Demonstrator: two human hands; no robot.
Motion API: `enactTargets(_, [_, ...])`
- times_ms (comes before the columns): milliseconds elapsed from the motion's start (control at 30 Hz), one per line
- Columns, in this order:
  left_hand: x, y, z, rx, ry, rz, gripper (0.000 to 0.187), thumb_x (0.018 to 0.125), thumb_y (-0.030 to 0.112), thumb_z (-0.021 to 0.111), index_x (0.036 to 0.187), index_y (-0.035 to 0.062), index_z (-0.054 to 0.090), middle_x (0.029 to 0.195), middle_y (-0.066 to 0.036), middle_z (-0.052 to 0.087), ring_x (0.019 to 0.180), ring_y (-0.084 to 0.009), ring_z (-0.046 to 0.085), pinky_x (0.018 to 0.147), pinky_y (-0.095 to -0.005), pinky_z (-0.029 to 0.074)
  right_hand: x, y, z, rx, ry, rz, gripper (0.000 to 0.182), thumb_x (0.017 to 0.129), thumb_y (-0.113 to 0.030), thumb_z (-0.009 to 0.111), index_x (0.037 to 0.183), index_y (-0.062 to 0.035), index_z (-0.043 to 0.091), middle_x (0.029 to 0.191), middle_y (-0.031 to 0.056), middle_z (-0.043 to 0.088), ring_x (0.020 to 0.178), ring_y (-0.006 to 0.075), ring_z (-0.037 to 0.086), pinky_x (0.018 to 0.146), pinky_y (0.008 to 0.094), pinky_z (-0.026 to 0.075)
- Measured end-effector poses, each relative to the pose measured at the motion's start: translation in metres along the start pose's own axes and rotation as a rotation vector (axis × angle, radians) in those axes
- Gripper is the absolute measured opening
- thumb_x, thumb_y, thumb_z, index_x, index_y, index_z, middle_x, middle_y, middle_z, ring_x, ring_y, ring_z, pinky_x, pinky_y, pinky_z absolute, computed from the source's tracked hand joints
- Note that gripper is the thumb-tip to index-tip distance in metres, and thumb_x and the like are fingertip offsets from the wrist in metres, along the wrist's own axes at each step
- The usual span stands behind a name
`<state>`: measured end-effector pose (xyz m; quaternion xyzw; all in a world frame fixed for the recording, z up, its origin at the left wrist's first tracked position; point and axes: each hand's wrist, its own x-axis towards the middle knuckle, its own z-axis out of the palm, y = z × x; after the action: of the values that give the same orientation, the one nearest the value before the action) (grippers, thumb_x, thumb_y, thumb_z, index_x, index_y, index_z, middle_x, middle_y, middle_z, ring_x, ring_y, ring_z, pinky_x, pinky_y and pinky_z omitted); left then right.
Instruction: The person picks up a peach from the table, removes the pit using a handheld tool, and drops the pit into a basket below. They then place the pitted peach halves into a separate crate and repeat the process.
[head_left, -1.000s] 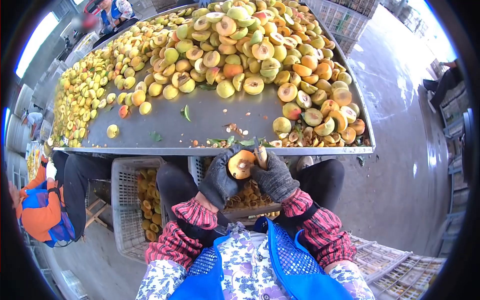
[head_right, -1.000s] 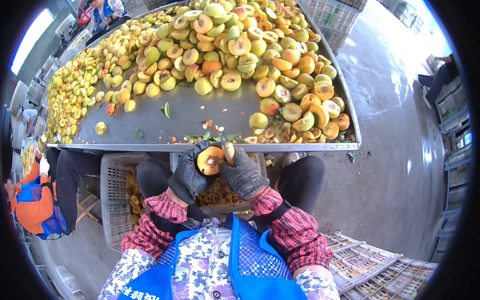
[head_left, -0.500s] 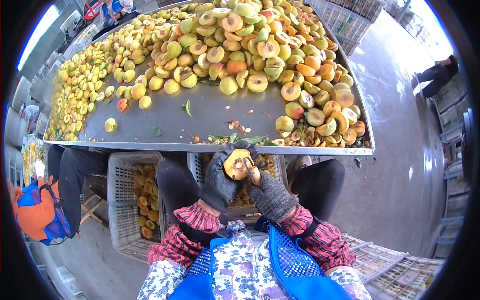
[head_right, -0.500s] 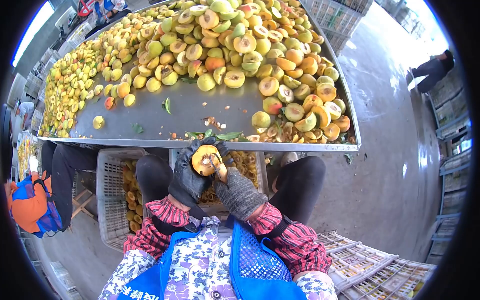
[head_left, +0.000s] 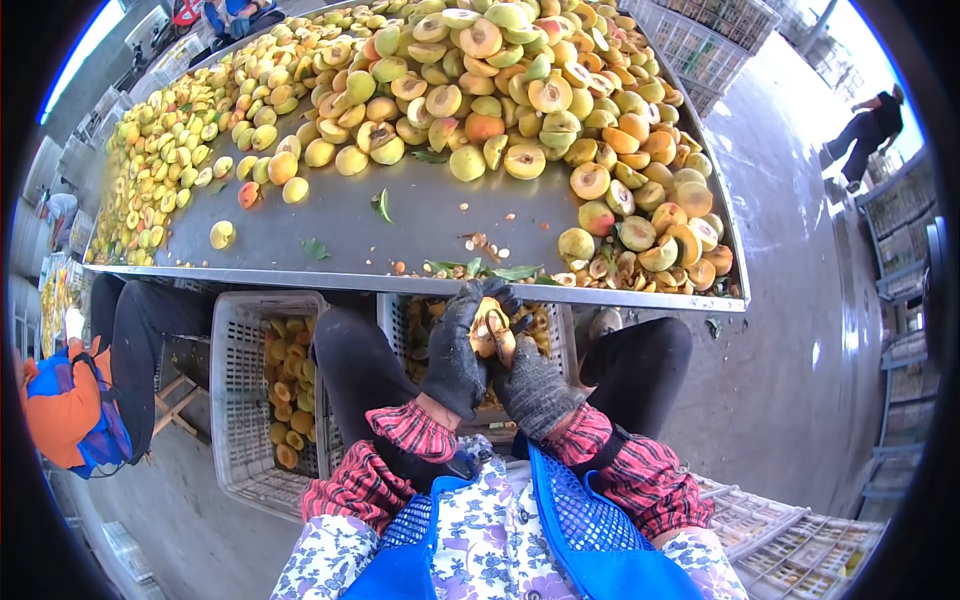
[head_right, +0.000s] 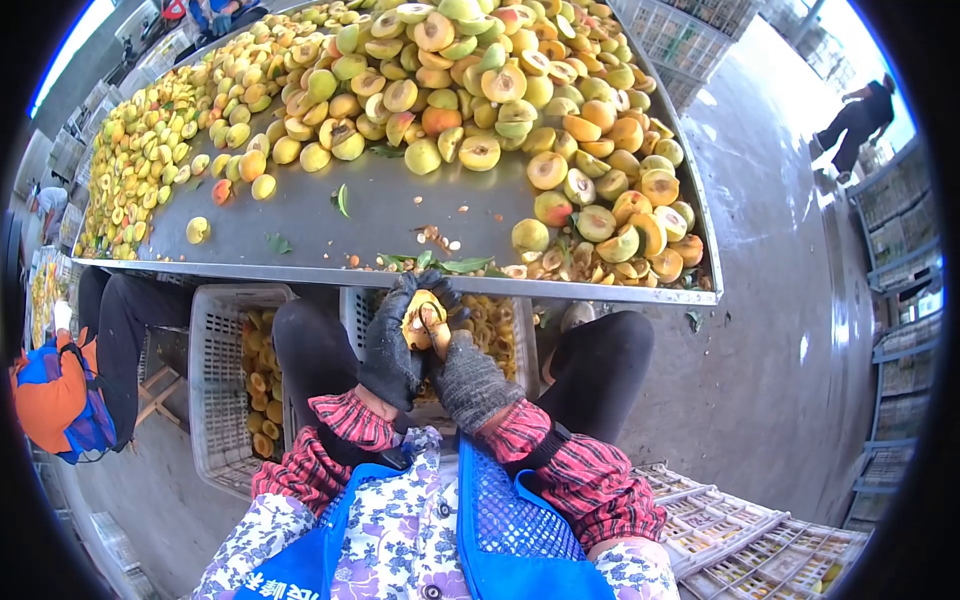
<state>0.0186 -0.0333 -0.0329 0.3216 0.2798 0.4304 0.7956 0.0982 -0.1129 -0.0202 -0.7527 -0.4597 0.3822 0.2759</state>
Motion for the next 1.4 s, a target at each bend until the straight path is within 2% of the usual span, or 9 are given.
enactTargets(233, [0.003, -0.008, -0.018, -0.257, 0.028, -0.185, 0.028, 0.089, 0.023, 0.039, 0.098, 0.0006, 0.054, 0.085, -0.009, 0.058, 0.077, -0.0179, 0.058, 0.069, -0.0327, 0.05, -0.007, -0.007, 0.009, 0.037, -0.022, 0.041, 0.028, 0.075, -0.016, 0.057, 0.09, 0.0016, 0.041, 0.071, 0.0245, 0.055, 0.07, 0.0403, 0.056, 0.06, 0.0446, 0.043])
enactTargets(533, [0.004, 0.027, -0.023, 1.087, -0.369, 0.26, 0.028, 0.085, 0.013, 0.04, 0.102, -0.0038, 0.054, 0.097, -0.013, 0.058, 0.083, -0.0184, 0.057, 0.075, -0.0319, 0.048, -0.005, -0.003, -0.002, -0.046, -0.229, -0.043, 0.032, 0.073, -0.02, 0.057, 0.093, 0.0028, 0.045, 0.076, 0.0235, 0.056, 0.074, 0.0384, 0.056, 0.063, 0.0425, 0.043])
enactTargets(633, [0.009, 0.006, -0.035, -0.021, -0.165, -0.308, 0.023, 0.08, 0.007, 0.046, 0.095, -0.0033, 0.059, 0.09, -0.011, 0.062, 0.078, -0.0172, 0.06, 0.072, -0.0264, 0.048, -0.001, -0.008, -0.01, -0.04, -0.339, -0.006, 0.033, 0.073, -0.021, 0.056, 0.092, 0.0037, 0.046, 0.079, 0.0242, 0.056, 0.076, 0.0383, 0.056, 0.064, 0.0426, 0.043])
enactTargets(967, [0.008, -0.003, -0.047, 0.334, -0.178, -0.28, 0.027, 0.084, 0.014, 0.043, 0.096, -0.0041, 0.06, 0.089, -0.01, 0.062, 0.08, -0.0144, 0.059, 0.071, -0.0272, 0.048, 0.013, 0.021, 0.006, -0.165, -0.488, -0.167, 0.029, 0.075, -0.022, 0.056, 0.089, 0.0034, 0.051, 0.077, 0.0239, 0.057, 0.075, 0.0372, 0.057, 0.063, 0.0423, 0.044])
enactTargets(1067, [0.001, 0.003, -0.038, 0.358, -0.196, -0.128, 0.028, 0.084, 0.014, 0.041, 0.099, -0.0037, 0.057, 0.092, -0.009, 0.061, 0.08, -0.0139, 0.058, 0.07, -0.0278, 0.048, 0.013, -0.016, -0.018, 0.023, -0.663, 0.088, 0.027, 0.076, -0.022, 0.055, 0.089, 0.0009, 0.052, 0.071, 0.0227, 0.056, 0.065, 0.0346, 0.057, 0.058, 0.0407, 0.044])
enactTargets(1167, [-0.002, 0.009, -0.031, 0.709, -0.214, 0.132, 0.028, 0.086, 0.016, 0.04, 0.1, -0.0028, 0.055, 0.092, -0.008, 0.06, 0.078, -0.0136, 0.058, 0.068, -0.028, 0.049, 0.021, 0.035, 0.007, -0.066, -0.357, -0.978, 0.024, 0.076, -0.022, 0.056, 0.09, -0.0027, 0.053, 0.062, 0.0147, 0.053, 0.05, 0.0245, 0.053, 0.046, 0.034, 0.042])
enactTargets(1267, [0.004, -0.013, -0.037, 0.367, -0.052, 0.008, 0.027, 0.087, 0.02, 0.04, 0.096, -0.0002, 0.056, 0.087, -0.007, 0.059, 0.075, -0.0151, 0.058, 0.066, -0.0275, 0.049, 0.007, 0.017, -0.001, 1.267, -0.88, 0.564, 0.023, 0.076, -0.022, 0.059, 0.089, -0.0047, 0.053, 0.059, 0.0062, 0.05, 0.044, 0.0137, 0.048, 0.039, 0.0252, 0.037])
enactTargets(1333, [0.005, -0.019, -0.027, -0.375, 0.036, -0.215, 0.026, 0.088, 0.022, 0.04, 0.093, 0.0021, 0.057, 0.084, -0.006, 0.059, 0.072, -0.0164, 0.058, 0.065, -0.0268, 0.049, 0.003, 0.003, -0.012, 1.175, -0.772, 0.45, 0.022, 0.076, -0.021, 0.059, 0.089, -0.0049, 0.052, 0.06, 0.0035, 0.049, 0.043, 0.01, 0.045, 0.038, 0.022, 0.036])
enactTargets(1400, [0.001, -0.018, -0.043, 0.456, -0.008, 0.12, 0.02, 0.085, 0.018, 0.046, 0.092, 0.0025, 0.057, 0.081, -0.006, 0.059, 0.072, -0.0172, 0.058, 0.067, -0.0278, 0.049, 0.002, -0.001, -0.019, 1.123, -0.714, 0.347, 0.021, 0.076, -0.02, 0.059, 0.088, -0.0045, 0.052, 0.06, 0.0023, 0.049, 0.042, 0.0083, 0.044, 0.038, 0.0206, 0.035])
